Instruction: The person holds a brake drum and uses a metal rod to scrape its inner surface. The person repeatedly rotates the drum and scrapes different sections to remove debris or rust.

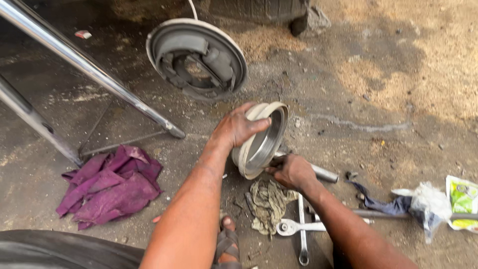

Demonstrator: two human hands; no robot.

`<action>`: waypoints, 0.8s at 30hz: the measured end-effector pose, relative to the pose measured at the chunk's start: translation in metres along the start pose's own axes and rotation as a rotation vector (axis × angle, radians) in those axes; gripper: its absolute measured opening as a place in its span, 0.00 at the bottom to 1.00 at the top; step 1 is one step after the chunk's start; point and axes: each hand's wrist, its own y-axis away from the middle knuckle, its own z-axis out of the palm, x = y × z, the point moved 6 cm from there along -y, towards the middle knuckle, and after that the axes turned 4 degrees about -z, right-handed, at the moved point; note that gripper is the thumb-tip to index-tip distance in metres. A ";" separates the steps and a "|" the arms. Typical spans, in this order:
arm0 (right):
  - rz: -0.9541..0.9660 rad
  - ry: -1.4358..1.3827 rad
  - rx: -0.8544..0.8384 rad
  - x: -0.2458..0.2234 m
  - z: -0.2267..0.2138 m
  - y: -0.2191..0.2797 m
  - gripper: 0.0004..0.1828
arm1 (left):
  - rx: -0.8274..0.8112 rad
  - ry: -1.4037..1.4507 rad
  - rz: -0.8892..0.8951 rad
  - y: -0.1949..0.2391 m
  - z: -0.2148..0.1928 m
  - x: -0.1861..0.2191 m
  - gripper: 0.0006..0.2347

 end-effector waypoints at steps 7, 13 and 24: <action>-0.010 -0.077 -0.154 0.023 0.020 -0.013 0.25 | 0.016 0.005 0.032 0.007 0.002 0.011 0.40; -0.223 -0.208 -0.048 0.018 0.027 -0.018 0.30 | -0.057 0.043 -0.017 0.006 0.007 0.013 0.42; -0.155 -0.325 -0.141 0.010 0.015 0.002 0.37 | -0.034 0.020 0.020 0.000 0.006 0.012 0.42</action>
